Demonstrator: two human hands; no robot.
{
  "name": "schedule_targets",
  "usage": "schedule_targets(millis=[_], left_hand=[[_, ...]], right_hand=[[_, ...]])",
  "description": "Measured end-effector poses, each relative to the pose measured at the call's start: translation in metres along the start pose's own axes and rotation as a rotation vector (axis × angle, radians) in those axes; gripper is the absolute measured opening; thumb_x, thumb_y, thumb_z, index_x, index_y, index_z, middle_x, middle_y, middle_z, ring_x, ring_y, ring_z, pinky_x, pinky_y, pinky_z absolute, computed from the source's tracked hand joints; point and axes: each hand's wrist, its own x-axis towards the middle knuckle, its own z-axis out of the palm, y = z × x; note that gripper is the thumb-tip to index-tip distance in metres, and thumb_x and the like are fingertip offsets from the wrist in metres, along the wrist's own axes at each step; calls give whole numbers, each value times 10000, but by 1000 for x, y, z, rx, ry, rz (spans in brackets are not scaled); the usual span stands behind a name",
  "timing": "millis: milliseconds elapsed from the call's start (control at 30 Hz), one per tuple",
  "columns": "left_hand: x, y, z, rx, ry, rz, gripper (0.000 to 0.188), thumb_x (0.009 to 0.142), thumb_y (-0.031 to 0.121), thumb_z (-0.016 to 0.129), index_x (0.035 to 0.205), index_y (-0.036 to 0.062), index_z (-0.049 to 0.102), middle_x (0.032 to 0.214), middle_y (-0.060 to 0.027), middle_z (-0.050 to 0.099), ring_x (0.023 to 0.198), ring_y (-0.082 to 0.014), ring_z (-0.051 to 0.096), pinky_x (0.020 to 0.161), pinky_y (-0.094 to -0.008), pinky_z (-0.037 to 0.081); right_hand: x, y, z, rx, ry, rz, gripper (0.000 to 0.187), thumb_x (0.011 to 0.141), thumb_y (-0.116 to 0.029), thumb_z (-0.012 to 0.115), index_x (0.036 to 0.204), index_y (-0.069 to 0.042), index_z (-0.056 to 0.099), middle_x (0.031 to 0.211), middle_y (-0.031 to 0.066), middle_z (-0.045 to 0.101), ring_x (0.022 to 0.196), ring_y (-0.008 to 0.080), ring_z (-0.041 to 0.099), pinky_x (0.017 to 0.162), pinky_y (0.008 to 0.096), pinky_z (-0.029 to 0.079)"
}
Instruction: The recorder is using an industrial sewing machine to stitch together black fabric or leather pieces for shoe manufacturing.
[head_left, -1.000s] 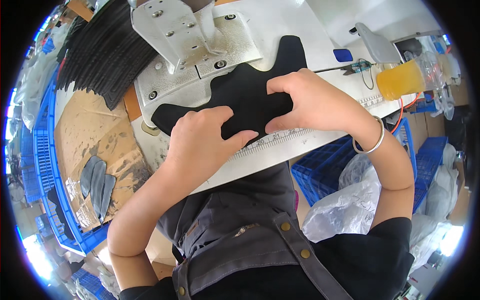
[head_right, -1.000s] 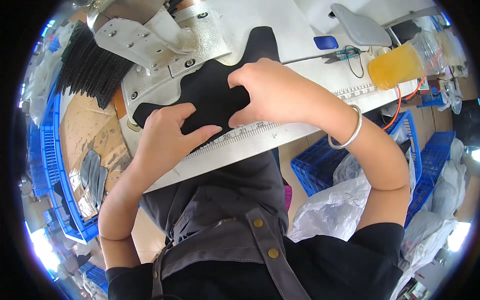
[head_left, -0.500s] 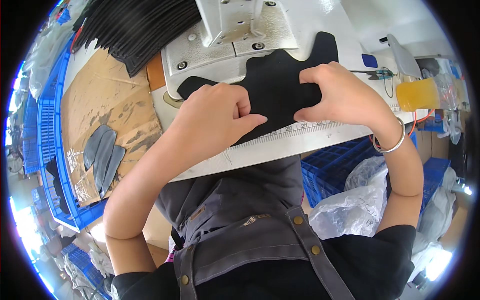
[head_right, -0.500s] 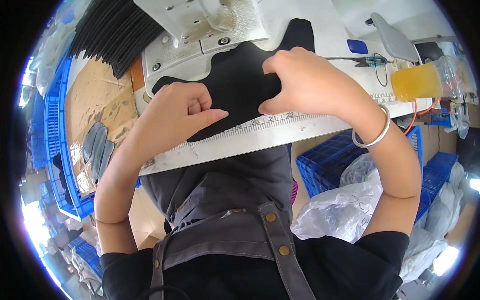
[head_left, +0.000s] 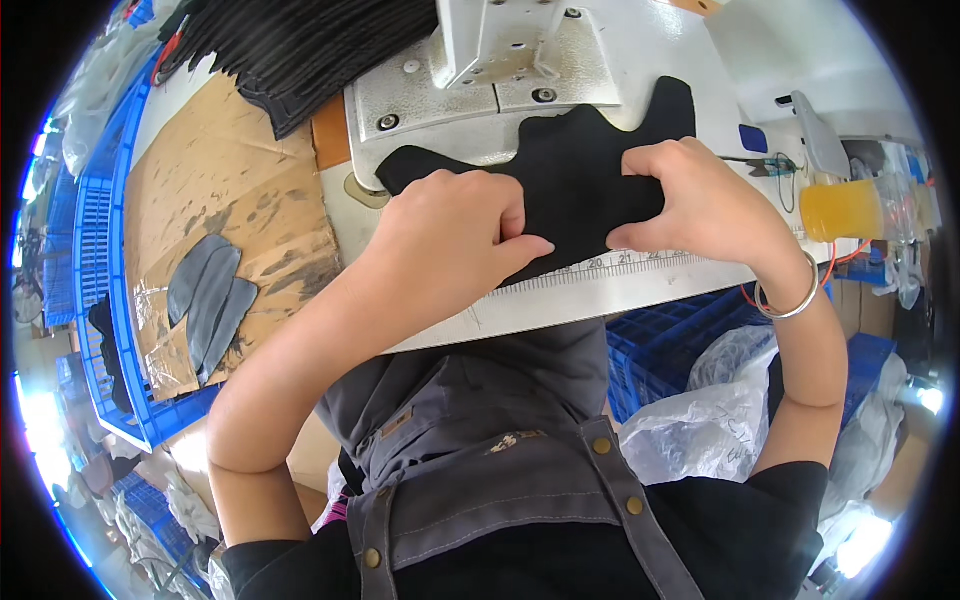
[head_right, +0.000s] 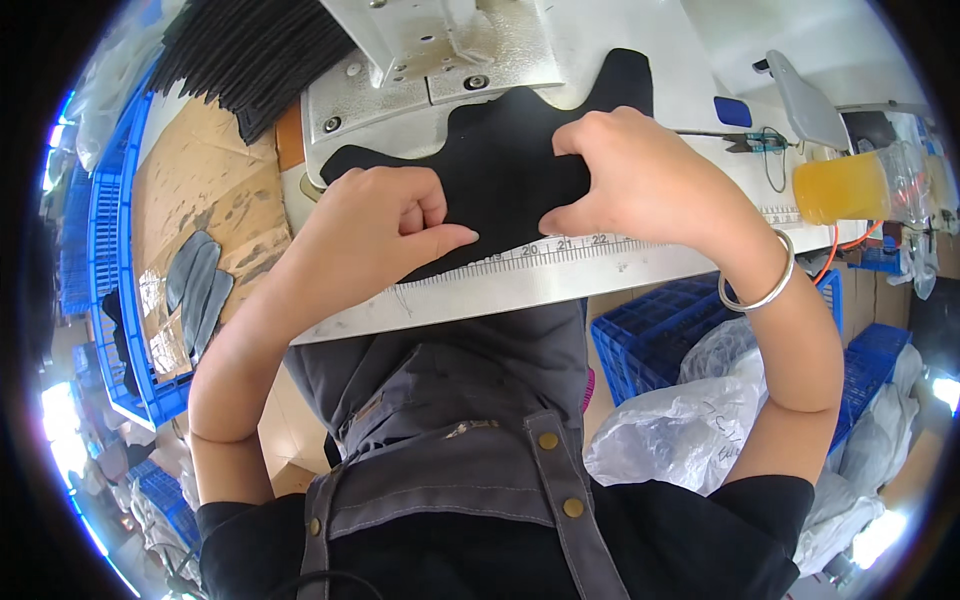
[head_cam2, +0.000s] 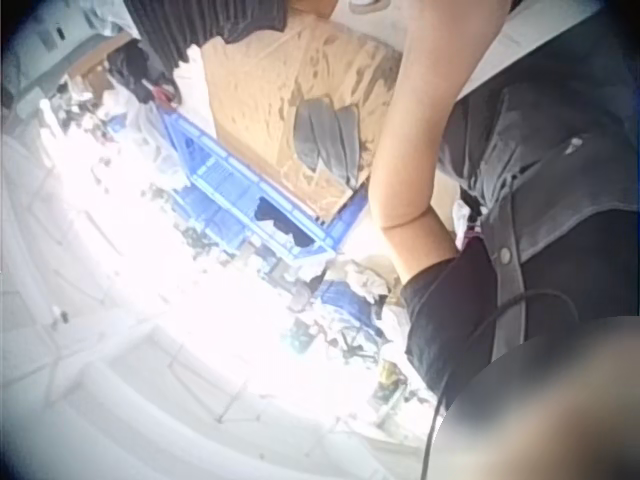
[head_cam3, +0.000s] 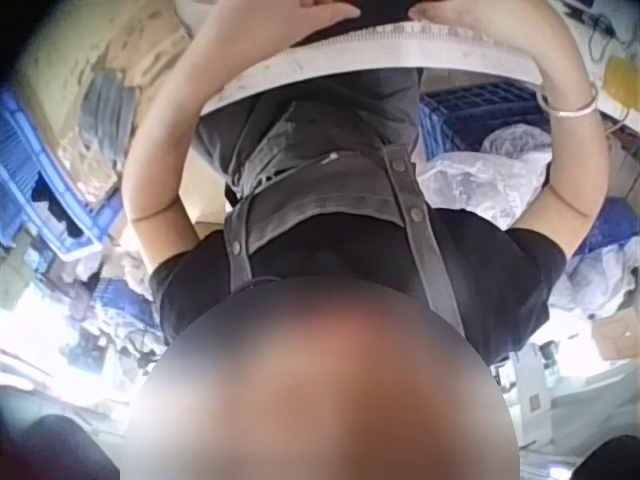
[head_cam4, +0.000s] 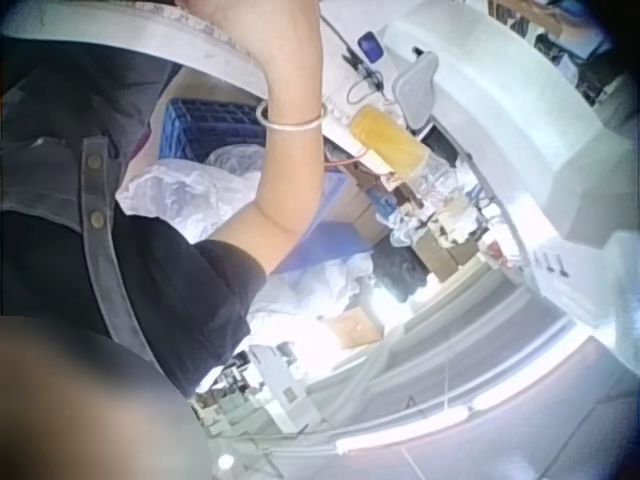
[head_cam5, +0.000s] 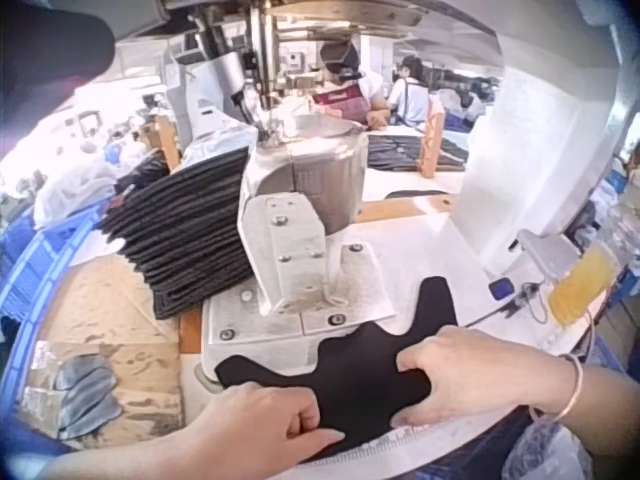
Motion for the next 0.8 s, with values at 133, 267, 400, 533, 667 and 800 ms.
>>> schedule_targets(millis=[133, 267, 400, 533, 667, 800], left_hand=[[-18, 10, 12, 194, 299, 65, 264, 762, 188, 750, 877, 36, 568, 716, -94, 547, 605, -252, 530, 562, -353, 424], [-55, 62, 2, 428, 358, 509, 308, 701, 54, 701, 979, 47, 569, 862, -100, 538, 702, -247, 543, 591, -350, 459], [-70, 92, 5, 466, 462, 580, 302, 670, 48, 699, 930, 71, 548, 840, -91, 580, 747, -243, 547, 619, -405, 471], [-70, 102, -1, 468, 455, 634, 306, 672, 55, 708, 930, 68, 543, 850, -90, 583, 760, -254, 554, 634, -411, 480], [-71, 106, -3, 461, 433, 662, 310, 675, 62, 716, 929, 65, 538, 860, -88, 586, 774, -265, 560, 648, -417, 490], [-76, 103, -7, 469, 422, 667, 316, 677, 68, 725, 928, 62, 534, 870, -86, 590, 787, -275, 566, 663, -423, 499]], right_hand=[[1, 6, 7, -61, 14, -31, 512, 602, -295, 804, 907, 78, 630, 768, 252, 612, 749, 381, 590, 710, 404, 480], [-3, 10, 6, -46, 44, -95, 556, 616, -342, 803, 968, 60, 648, 877, 250, 642, 892, 398, 599, 809, 430, 485], [3, 13, 5, -8, 21, -16, 578, 627, -367, 792, 985, 63, 648, 913, 262, 646, 923, 409, 599, 826, 424, 485], [-1, 15, 8, -72, 85, -82, 620, 640, -344, 783, 1067, 83, 644, 900, 268, 663, 883, 380, 660, 817, 410, 525], [3, 14, 6, -56, 53, -104, 624, 643, -349, 784, 1078, 77, 646, 912, 263, 669, 884, 381, 663, 816, 407, 528], [0, 14, 9, -62, 49, -97, 619, 641, -348, 787, 1070, 77, 651, 891, 266, 669, 879, 384, 663, 818, 403, 528]])
